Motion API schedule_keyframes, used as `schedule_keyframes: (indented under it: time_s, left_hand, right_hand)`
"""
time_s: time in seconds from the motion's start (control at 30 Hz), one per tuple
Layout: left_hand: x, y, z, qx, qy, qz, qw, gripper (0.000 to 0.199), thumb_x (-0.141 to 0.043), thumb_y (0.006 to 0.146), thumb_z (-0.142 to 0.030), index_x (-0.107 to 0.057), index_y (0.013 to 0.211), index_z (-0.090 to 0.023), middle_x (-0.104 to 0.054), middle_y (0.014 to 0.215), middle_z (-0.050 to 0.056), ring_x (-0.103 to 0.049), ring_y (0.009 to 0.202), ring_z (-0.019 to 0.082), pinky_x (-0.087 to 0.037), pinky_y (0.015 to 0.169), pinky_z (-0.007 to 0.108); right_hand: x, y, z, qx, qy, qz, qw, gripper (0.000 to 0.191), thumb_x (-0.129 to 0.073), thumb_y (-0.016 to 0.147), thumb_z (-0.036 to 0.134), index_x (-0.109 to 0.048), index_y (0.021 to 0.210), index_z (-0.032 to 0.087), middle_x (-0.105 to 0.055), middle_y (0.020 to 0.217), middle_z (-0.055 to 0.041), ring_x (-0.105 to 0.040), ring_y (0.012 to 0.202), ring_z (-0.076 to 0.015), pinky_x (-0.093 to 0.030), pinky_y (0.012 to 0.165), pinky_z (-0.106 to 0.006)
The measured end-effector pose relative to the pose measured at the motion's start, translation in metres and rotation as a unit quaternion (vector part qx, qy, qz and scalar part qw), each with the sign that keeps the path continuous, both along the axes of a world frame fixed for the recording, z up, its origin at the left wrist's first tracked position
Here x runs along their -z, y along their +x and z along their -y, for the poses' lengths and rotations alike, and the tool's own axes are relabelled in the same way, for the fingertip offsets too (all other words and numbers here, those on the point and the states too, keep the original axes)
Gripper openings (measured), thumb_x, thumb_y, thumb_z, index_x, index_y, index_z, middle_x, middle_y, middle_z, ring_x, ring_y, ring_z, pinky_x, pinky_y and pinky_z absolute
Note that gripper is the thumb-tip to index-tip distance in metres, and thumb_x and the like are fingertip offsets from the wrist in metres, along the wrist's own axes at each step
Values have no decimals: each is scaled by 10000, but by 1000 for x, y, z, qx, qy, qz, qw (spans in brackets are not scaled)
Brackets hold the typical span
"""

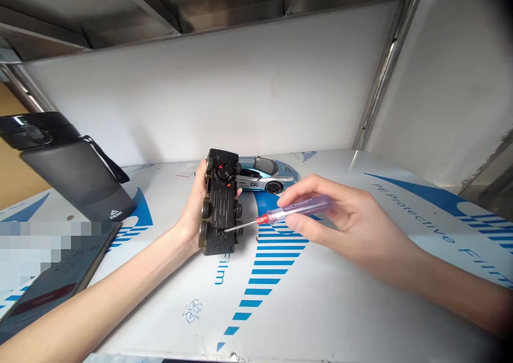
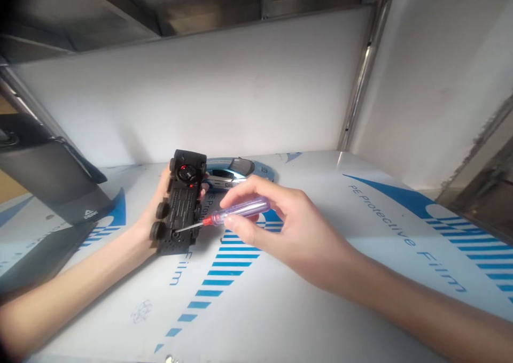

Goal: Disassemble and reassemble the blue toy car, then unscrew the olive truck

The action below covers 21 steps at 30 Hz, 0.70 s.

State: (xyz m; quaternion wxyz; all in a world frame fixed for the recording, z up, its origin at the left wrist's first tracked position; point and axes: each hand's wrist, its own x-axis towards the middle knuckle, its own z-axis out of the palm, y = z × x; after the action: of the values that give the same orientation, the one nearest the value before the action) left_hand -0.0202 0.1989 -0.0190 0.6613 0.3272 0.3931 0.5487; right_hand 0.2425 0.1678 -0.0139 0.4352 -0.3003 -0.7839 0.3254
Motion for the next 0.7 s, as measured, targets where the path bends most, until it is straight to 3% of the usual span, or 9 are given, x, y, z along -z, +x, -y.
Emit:
schedule_keyframes:
  time_s: [0.17, 0.3, 0.47, 0.7]
  left_hand:
    - [-7, 1, 4, 21, 16, 85, 996, 702, -349, 1088, -686, -732, 1056, -98, -711, 778, 53, -675, 551, 127, -595, 528, 210]
    - [-13, 5, 3, 10, -1, 136, 991, 653, -362, 1110, -628, -722, 998, -95, -690, 744, 47, -683, 574, 117, -578, 525, 175]
    - [-1, 1, -2, 16, 17, 103, 994, 618, -435, 1074, -633, -753, 938, -120, -714, 713, 74, -670, 518, 150, -567, 479, 220]
    - [4, -6, -5, 25, -5, 120, 992, 655, -487, 1010, -732, -775, 943, -147, -739, 692, 78, -688, 500, 183, -567, 449, 259]
  right_hand:
    - [1, 2, 4, 14, 5, 16, 1000, 127, -807, 951, 356, -786, 1076, 373, -793, 1092, 43, -759, 983, -146, -609, 860, -234]
    - [2, -4, 11, -3, 38, 49, 998, 148, -803, 946, 302, -772, 1068, 381, -811, 1056, 47, -782, 918, -146, -629, 768, -221]
    - [1, -21, 24, -33, 146, 64, 987, 165, -752, 950, 190, -728, 1075, 296, -798, 925, 16, -749, 746, -146, -608, 646, -248]
    - [2, -31, 23, -10, 223, 89, 971, 215, -741, 940, 123, -693, 1084, 275, -772, 918, 6, -700, 755, -141, -553, 631, -250]
